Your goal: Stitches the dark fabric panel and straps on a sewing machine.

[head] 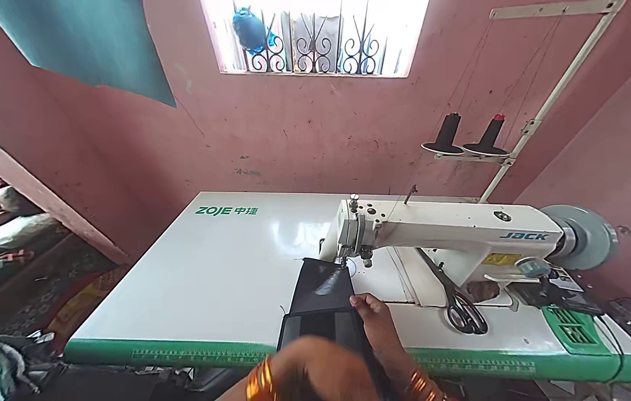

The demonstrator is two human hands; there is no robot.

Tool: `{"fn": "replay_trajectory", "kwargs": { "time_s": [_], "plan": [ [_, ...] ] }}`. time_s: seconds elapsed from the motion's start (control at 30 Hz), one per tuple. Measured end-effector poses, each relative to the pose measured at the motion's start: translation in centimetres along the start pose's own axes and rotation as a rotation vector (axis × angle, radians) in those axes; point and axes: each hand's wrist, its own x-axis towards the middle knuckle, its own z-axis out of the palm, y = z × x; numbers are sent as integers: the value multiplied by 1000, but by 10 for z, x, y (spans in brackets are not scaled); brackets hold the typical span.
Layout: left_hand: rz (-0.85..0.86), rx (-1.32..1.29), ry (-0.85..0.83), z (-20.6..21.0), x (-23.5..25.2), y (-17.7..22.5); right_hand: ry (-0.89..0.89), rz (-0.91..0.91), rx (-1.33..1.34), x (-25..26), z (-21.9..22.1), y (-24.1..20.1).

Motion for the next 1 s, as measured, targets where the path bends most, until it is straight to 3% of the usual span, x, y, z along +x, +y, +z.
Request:
{"fn": "replay_trajectory", "kwargs": {
  "time_s": [0.1, 0.17, 0.33, 0.53, 0.7, 0.9, 1.0],
  "plan": [
    [-132, 139, 629, -40, 52, -78, 29, -59, -165, -10, -1, 7],
    [-182, 299, 741, -42, 72, -115, 76, -119, -307, -16, 1, 8],
    [-186, 411, 765, -34, 77, -118, 121, -459, -695, -23, 4, 14],
    [-1, 584, 756, -25, 76, -127, -151, -208, -911, -25, 1, -8],
    [51, 551, 750, -36, 71, -138, -193, -91, -835, -24, 7, -14],
    [172, 558, 794, -46, 75, -148, -136, -109, -772, -21, 14, -11],
    [143, 522, 822, -57, 86, -150, -118, -138, -801, -6, 15, -12]
  ]
}}
